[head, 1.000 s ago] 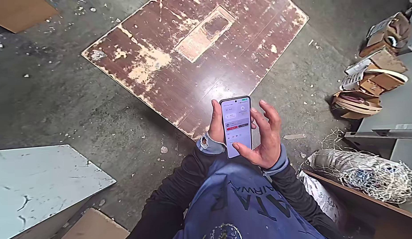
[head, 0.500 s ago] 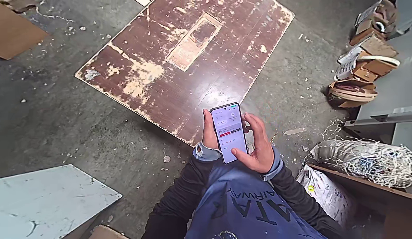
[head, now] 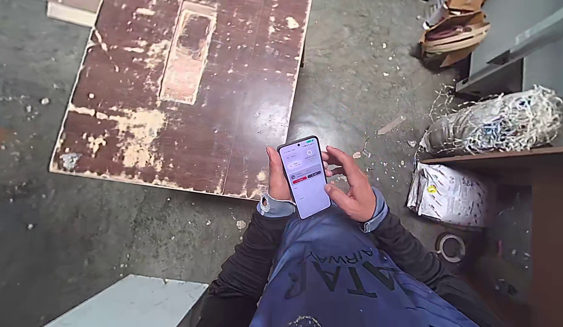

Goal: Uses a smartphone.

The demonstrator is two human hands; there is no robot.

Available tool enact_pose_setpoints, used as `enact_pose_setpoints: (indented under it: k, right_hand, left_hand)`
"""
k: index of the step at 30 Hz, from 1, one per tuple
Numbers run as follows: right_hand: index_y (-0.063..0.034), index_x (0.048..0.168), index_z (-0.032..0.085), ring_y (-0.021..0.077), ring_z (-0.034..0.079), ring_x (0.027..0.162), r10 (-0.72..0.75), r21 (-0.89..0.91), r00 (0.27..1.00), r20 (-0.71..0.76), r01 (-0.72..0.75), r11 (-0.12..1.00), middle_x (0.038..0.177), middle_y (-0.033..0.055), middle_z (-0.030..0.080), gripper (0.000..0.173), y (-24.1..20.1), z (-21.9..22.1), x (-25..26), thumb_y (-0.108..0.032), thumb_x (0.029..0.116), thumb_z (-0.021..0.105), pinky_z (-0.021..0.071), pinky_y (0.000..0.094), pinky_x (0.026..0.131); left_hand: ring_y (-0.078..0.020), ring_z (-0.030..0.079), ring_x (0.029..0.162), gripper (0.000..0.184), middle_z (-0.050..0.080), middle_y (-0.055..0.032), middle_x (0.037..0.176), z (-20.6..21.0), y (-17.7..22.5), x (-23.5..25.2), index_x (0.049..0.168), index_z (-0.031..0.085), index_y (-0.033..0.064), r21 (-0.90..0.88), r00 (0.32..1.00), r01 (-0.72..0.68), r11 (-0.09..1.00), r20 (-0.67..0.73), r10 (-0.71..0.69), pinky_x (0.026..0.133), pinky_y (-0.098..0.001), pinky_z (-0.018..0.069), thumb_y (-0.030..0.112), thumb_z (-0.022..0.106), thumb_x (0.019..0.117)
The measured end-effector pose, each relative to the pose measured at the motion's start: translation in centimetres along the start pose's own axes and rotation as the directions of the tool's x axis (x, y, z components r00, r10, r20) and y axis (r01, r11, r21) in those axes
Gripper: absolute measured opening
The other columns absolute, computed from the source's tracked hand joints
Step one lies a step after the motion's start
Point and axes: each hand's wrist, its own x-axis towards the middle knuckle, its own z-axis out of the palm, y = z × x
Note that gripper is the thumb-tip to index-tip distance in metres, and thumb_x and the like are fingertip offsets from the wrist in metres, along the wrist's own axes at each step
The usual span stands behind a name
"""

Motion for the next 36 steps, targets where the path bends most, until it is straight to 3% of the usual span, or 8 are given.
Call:
enact_pose_setpoints:
  k: [5,8,12,17,22,26,31,36]
  right_hand:
    - [-0.0037,0.157,0.032,0.0187,0.063,0.116,-0.037,-0.128,0.995,-0.094,0.025,0.992,0.146,0.0185,0.052,0.094,0.5,-4.3,-8.0,-0.04,0.0854,0.081,0.0566,0.0351,0.093]
    - [-0.0033,0.155,0.035,0.0193,0.065,0.11,-0.041,-0.215,0.969,-0.242,-0.012,0.976,0.142,0.0186,0.055,0.088,0.8,-6.8,-14.2,-0.036,0.087,0.08,0.0586,0.0357,0.089]
    - [-0.0026,0.155,0.037,0.015,0.067,0.106,0.07,-0.148,0.89,-0.451,-0.152,0.977,0.137,0.0139,0.061,0.074,0.0,-10.4,-24.0,-0.028,0.0941,0.07,0.0595,0.0337,0.088]
    - [-0.0028,0.153,0.041,0.0127,0.067,0.102,0.151,-0.056,0.738,-0.658,-0.248,0.967,0.13,0.0121,0.066,0.071,-0.6,-14.2,-37.1,-0.03,0.0942,0.069,0.0584,0.0318,0.086]
    - [-0.0004,0.15,0.044,0.0131,0.068,0.104,0.229,0.047,0.478,-0.848,-0.362,0.931,0.126,0.0095,0.068,0.066,-2.6,-15.4,-49.1,-0.03,0.0948,0.067,0.0588,0.0323,0.087]
    - [0.0012,0.146,0.048,0.014,0.07,0.1,0.246,0.163,0.227,-0.942,-0.333,0.929,0.118,0.0092,0.07,0.06,-3.6,-14.9,-56.3,-0.032,0.0984,0.062,0.0602,0.033,0.085]
    - [0.0011,0.137,0.058,0.0134,0.069,0.097,0.248,0.273,-0.123,-0.961,-0.282,0.92,0.119,0.0106,0.07,0.049,-3.9,-13.3,-61.3,-0.029,0.0985,0.061,0.0599,0.033,0.084]
    - [0.0003,0.138,0.057,0.0145,0.067,0.096,0.212,0.313,-0.32,-0.923,-0.307,0.899,0.12,0.0099,0.067,0.053,-3.1,-14.4,-65.5,-0.032,0.0972,0.063,0.0597,0.0337,0.08]
  left_hand:
    - [-0.0218,0.074,0.104,0.071,0.075,-0.01,0.114,4.7,-6.2,0.0,0.127,0.069,0.0161,0.039,0.995,0.087,0.995,0.049,-0.089,0.09,-0.042,0.0617,0.075,0.045,0.0948]
    - [-0.0178,0.075,0.104,0.067,0.076,-0.0067,0.114,8.8,-11.1,-0.6,0.126,0.07,0.0186,0.084,0.982,0.162,0.983,0.086,-0.169,0.091,-0.0376,0.0623,0.073,0.046,0.095]
    - [-0.0232,0.075,0.098,0.076,0.076,-0.0121,0.11,13.6,-18.8,-2.4,0.125,0.069,0.0145,0.16,0.91,0.349,0.924,0.18,-0.375,0.085,-0.0406,0.0631,0.079,0.045,0.0916]
    - [-0.0132,0.075,0.097,0.071,0.078,-0.0034,0.105,21.2,-29.4,-6.1,0.119,0.071,0.0203,0.33,0.862,0.432,0.84,0.123,-0.492,0.086,-0.0348,0.0629,0.079,0.044,0.0914]
    - [-0.0156,0.077,0.089,0.076,0.079,-0.005,0.099,27.9,-38.7,-10.0,0.115,0.073,0.0185,0.449,0.601,0.628,0.636,0.24,-0.763,0.079,-0.0352,0.0648,0.082,0.041,0.0899]
    - [-0.0143,0.077,0.089,0.077,0.079,-0.004,0.099,32.4,-44.8,-12.9,0.116,0.072,0.0187,0.567,0.393,0.683,0.46,0.246,-0.886,0.079,-0.0348,0.0648,0.084,0.042,0.0885]
    - [-0.0131,0.076,0.089,0.078,0.079,-0.0031,0.099,36.6,-51.5,-16.0,0.117,0.07,0.0183,0.697,0.16,0.656,0.289,0.246,-0.956,0.078,-0.034,0.0648,0.085,0.039,0.0891]
    - [-0.0146,0.076,0.09,0.077,0.078,-0.0045,0.099,39.8,-58.8,-17.8,0.116,0.07,0.0176,0.736,-0.047,0.654,0.175,0.271,-0.961,0.08,-0.0347,0.0644,0.084,0.04,0.0895]
